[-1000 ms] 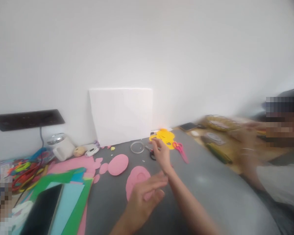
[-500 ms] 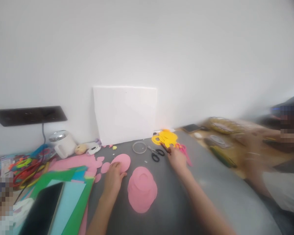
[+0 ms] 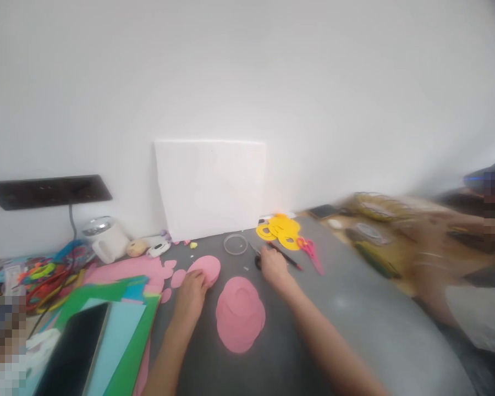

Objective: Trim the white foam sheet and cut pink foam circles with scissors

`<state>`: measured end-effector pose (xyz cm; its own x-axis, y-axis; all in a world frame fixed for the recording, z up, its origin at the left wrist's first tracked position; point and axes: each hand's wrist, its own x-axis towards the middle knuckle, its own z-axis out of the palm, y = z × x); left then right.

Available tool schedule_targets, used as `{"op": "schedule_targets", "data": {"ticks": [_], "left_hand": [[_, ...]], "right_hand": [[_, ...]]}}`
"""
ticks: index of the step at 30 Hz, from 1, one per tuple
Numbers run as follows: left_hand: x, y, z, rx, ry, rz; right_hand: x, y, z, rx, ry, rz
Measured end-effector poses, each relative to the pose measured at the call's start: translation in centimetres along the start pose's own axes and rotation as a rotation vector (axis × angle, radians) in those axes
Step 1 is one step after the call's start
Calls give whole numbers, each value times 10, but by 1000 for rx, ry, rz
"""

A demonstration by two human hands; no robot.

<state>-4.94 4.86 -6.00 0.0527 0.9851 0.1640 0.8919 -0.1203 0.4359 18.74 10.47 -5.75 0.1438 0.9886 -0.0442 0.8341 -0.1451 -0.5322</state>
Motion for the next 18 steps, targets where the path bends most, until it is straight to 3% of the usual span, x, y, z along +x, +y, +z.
{"op": "schedule_targets", "data": {"ticks": [4,8,11,14,18], "left_hand": [[2,0,3,32,7,17],[3,-2,6,61,43,15],[1,0,7,78,58,33],[-2,6,12,83,99,88],[-3,10,32,66,145,264]], "right_hand": [[-7,5,-13,306,-8,-61],[-36,19,-22,701,-66,-140],[-55,26,-18,1093,-104,-79],[-60,21,-7,1181,-47,-4],[-55,-1,9,1245,47,13]]}}
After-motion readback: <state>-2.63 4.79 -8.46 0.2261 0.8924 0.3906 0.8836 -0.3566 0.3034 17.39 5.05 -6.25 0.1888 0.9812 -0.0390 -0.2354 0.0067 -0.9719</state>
